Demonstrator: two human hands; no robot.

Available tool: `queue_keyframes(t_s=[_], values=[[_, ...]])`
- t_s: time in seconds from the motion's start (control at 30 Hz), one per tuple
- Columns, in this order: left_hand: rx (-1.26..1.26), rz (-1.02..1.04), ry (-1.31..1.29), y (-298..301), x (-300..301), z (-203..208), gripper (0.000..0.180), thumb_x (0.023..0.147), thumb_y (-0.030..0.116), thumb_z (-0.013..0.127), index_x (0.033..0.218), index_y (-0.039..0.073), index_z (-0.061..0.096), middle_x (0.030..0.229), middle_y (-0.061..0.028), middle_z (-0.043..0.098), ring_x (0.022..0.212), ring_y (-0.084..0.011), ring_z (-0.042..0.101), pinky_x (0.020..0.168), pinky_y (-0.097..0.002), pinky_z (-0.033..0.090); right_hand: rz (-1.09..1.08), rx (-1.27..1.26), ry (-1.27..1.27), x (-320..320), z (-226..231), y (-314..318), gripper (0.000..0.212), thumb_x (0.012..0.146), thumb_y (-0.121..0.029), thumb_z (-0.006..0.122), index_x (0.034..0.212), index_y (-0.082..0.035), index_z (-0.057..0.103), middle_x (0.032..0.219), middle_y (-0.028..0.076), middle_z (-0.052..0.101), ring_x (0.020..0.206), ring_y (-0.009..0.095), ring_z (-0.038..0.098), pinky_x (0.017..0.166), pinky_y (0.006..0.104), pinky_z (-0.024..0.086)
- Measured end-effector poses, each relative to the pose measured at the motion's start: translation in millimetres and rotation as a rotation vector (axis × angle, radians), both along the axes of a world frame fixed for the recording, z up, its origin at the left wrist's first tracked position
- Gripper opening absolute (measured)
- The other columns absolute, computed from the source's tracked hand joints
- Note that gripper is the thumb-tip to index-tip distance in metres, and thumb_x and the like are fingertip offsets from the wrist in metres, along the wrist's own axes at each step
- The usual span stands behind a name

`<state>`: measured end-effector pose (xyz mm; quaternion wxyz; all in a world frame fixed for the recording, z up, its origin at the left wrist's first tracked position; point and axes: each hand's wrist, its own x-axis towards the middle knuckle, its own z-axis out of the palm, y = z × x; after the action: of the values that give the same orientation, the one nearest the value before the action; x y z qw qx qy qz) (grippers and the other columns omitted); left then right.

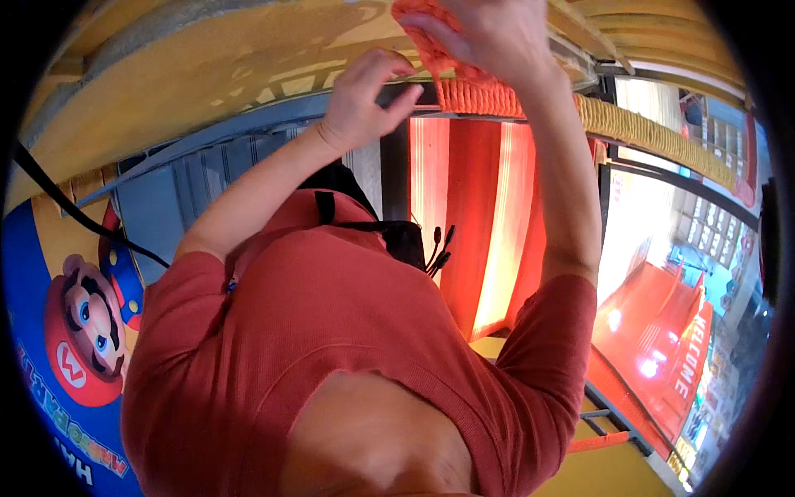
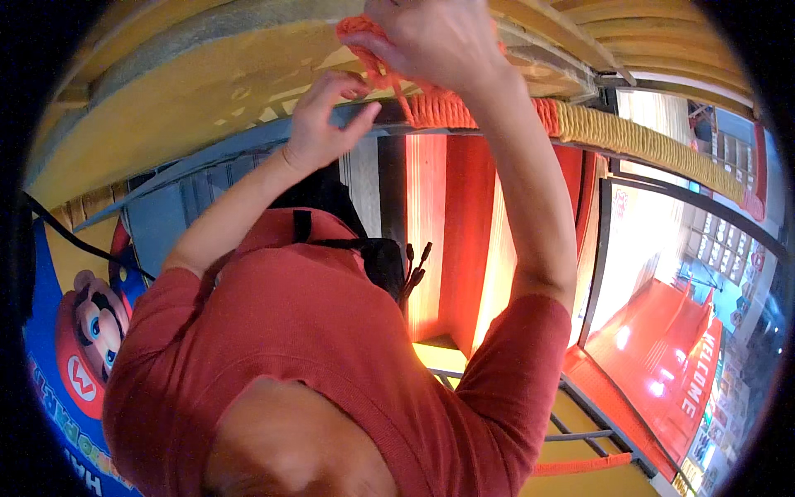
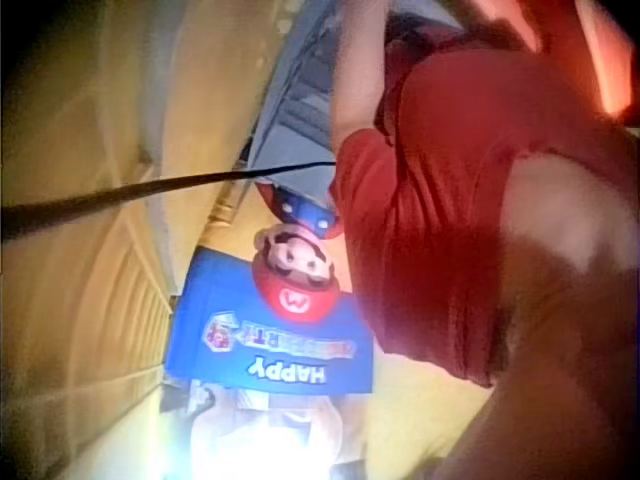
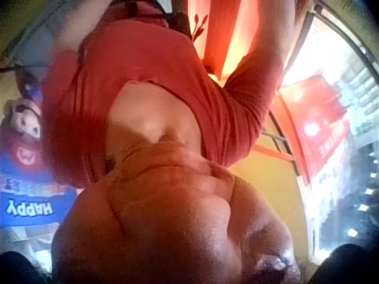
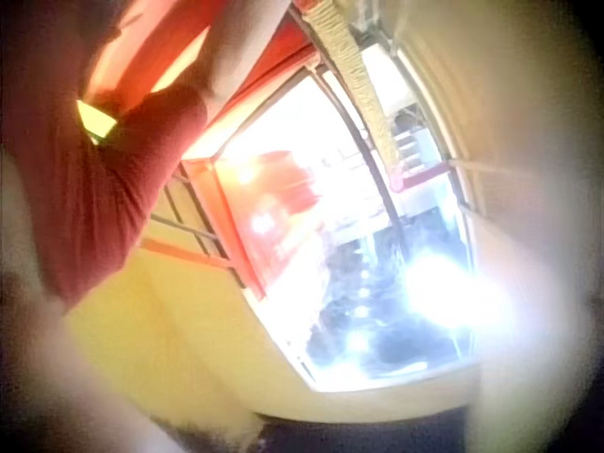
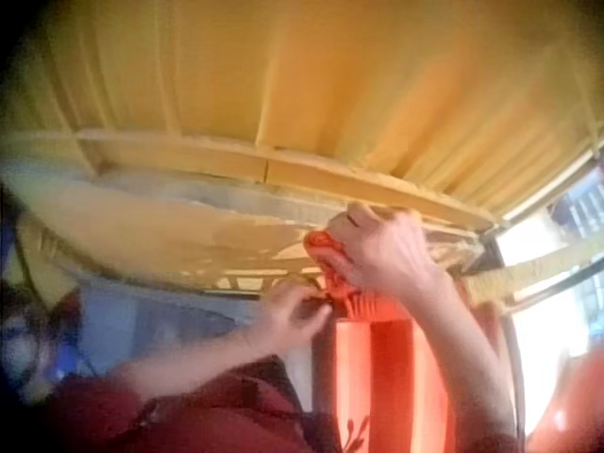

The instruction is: The person wraps an orange rope around a metal railing by hand, covering it tightly alongside existing orange and yellow rope wrapping.

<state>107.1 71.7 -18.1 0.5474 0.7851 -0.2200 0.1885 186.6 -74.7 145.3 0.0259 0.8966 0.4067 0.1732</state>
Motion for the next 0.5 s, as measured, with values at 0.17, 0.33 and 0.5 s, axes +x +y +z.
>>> queue_keyframes(t_s=[0.17, 0.33, 0.5], values=[[0.155, -0.082, -0.166, -29.8, 21.3, -1.3, 0.082, 0.068, 0.030, 0.085, 0.137, 0.008, 0.046, 0.143, -0.0162, 0.042, 0.130, -0.0305, 0.043, 0.107, -0.0425, 0.038, -0.047, 0.108, 0.125, 67.6, -50.6, -34.5, 0.033, 0.086, -0.040, 0.066, 0.071, -0.010, 0.065, 0.060, 0.009, 0.061, 0.049, 0.029, 0.058, 0.048, 0.0370, 0.046], [0.310, -0.231, -0.016, -60.9, 43.2, -8.1, 0.115, 0.065, 0.038, 0.085, 0.153, 0.009, 0.016, 0.157, -0.0177, 0.017, 0.142, -0.0351, 0.025, 0.117, -0.0489, 0.023, -0.502, -0.244, 0.505, 94.4, -95.3, -87.1, 0.054, 0.081, -0.066, 0.054, 0.094, -0.017, 0.071, 0.101, 0.011, 0.069, 0.087, 0.032, 0.067, 0.073, 0.0438, 0.053], [0.281, -0.315, 0.164, -74.2, 49.0, -14.7, 0.118, 0.066, 0.041, 0.085, 0.152, 0.007, 0.012, 0.157, -0.0194, 0.014, 0.139, -0.0372, 0.029, 0.116, -0.0423, 0.028, -0.464, -0.359, 0.823, 88.0, -123.5, -105.1, 0.042, 0.093, -0.040, 0.049, 0.095, -0.004, 0.070, 0.095, 0.017, 0.070, 0.095, 0.033, 0.065, 0.081, 0.0436, 0.050]])
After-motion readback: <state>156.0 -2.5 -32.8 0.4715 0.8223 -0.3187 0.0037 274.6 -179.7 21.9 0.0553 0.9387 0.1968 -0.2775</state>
